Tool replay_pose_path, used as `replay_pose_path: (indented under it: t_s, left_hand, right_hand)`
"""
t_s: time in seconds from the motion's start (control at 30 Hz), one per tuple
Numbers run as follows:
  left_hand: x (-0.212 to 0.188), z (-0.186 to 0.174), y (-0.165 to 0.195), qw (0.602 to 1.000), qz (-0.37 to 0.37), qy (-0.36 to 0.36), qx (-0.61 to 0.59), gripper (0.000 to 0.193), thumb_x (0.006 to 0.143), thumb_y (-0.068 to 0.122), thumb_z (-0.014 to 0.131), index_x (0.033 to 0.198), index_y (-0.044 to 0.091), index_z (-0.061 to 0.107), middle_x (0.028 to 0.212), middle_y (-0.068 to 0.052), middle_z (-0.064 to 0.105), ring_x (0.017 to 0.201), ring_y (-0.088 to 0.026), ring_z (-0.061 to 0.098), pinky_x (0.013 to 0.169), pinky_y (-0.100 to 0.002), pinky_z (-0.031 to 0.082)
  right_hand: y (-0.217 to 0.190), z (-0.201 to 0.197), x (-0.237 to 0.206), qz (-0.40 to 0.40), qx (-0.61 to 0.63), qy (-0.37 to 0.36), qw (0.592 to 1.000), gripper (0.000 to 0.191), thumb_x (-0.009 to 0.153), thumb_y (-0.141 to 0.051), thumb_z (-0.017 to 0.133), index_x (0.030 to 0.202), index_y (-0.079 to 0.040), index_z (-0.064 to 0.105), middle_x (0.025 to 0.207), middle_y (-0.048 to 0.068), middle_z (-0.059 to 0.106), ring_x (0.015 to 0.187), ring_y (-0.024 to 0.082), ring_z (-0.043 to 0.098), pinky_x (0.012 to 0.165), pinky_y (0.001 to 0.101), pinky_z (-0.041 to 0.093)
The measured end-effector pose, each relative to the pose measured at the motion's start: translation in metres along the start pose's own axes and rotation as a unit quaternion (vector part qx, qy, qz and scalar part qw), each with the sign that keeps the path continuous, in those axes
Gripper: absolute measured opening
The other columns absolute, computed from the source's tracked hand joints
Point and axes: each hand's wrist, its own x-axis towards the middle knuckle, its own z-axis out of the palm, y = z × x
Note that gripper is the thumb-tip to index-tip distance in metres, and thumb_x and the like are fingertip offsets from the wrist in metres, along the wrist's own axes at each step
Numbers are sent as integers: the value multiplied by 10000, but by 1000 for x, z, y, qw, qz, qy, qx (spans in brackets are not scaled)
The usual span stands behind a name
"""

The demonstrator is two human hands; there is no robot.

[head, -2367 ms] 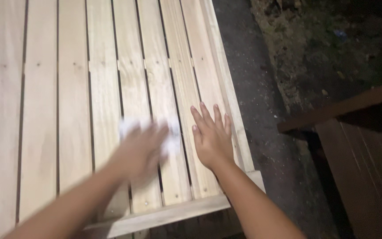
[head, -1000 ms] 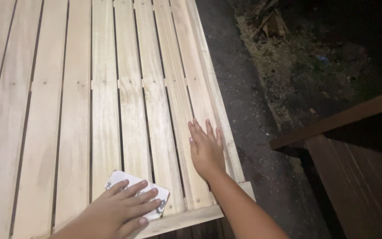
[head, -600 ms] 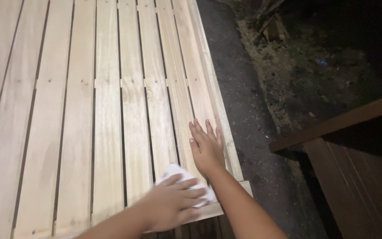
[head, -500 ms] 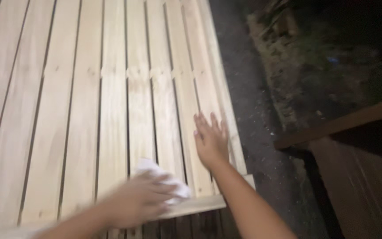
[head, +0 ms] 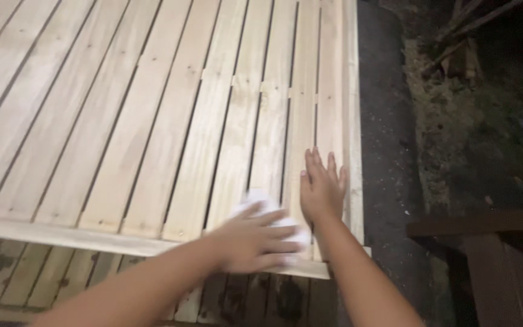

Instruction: The person wipes the slatted surface of a wooden furniture frame with a white cloth, moving systematically across the planks and along the edges and frame rails, steadying the piece with the other hand while working around its perimeter.

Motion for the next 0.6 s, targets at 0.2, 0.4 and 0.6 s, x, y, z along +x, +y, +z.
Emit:
replay_pose_path:
  t_s: [0.2,0.4,0.6]
  left_hand:
    - [7,9,-7,1000,5,-8,15,560,1007,589,279,1470,381,516,1668,47,309,1583,-262,149,1261,-561,32]
    - [-145,-66,-38,983,-149,-102,13,580,976,548,287,1528,482,449,1717,110,242,1568,-220,72,1221,-561,4]
    - [-232,-113,-93,949,-237,-165,124,536,1028,488,305,1539,376,423,1682,117,289,1591,-184,124,1285,-547,-4]
  right_hand:
    - [10,8,4,-25,-23,22,999,534,1011,-323,466,1532,-208,483,1617,6,419,1539,292,256,1254,503,70]
    - [3,9,3,20,-9,36,999,552,976,-344,509,1512,-214,500,1618,10,415,1544,302,234,1237,525,64]
    - [-64,30,33,100,11,50,994,542,960,-350,553,1486,-222,521,1653,35,360,1570,302,173,1248,557,7]
